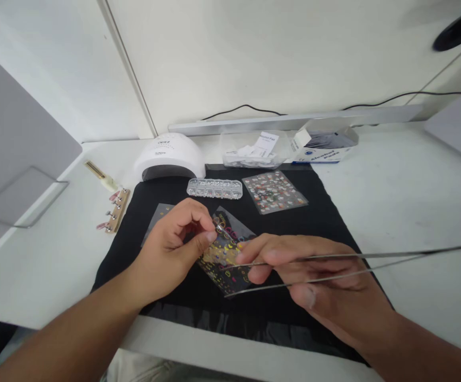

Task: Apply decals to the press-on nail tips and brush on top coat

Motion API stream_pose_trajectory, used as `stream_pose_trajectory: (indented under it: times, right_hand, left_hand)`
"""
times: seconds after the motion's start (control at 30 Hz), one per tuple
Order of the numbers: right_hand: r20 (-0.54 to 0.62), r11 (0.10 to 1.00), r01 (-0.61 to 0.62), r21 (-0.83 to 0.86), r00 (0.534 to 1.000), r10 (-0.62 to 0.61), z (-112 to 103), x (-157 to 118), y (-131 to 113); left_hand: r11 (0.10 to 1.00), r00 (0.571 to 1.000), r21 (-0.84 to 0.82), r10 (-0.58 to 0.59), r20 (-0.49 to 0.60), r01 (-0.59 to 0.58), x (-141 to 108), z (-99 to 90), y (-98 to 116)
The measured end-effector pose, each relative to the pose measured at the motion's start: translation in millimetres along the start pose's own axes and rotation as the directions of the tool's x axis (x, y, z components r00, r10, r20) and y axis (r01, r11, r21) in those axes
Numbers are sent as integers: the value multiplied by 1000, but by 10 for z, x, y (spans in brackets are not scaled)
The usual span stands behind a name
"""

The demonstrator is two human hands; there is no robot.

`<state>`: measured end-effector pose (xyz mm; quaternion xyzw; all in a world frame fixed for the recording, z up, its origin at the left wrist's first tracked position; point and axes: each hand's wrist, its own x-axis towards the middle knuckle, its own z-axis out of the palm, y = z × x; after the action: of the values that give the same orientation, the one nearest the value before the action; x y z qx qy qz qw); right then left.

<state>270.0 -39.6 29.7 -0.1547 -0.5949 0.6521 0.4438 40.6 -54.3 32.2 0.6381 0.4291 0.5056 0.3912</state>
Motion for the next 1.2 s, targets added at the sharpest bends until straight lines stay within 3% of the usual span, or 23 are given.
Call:
stream_pose_trajectory:
  times: [0.33, 0.53, 0.67, 0.77, 1.0, 1.1, 1.2]
  right_hand:
    - [-16, 1000, -2, 25, 1000, 3, 18, 33, 14]
    - [-32, 1000, 5, 31, 999, -4, 12, 36, 36]
    - [-47, 1000, 18, 22, 999, -17, -9, 49, 30]
    - [-95, 999, 46, -14, 994, -47, -78, 84, -1]
    - [-389, 998, 18, -56, 920, -39, -420, 321, -136]
    - [-472, 999, -19, -50, 882, -7, -568, 413, -129]
    - [-512, 997, -61, -44, 859, 30, -682, 456, -79]
  left_hand:
    - [984, 993, 140, 117, -16, -114, -20, 1, -11]
    - [992, 997, 101, 81, -18, -79, -19, -11, -2]
    - [997, 996, -62, 51, -67, -55, -13, -15, -11]
    - [967, 994, -254, -46, -98, 19, -2, -23, -33]
    - [765, 947, -626, -294, -130, 152, 57, -37, -24]
    - [676, 924, -713, -368, -106, 187, 87, -35, 4]
    - [653, 917, -730, -388, -93, 202, 114, -34, 19]
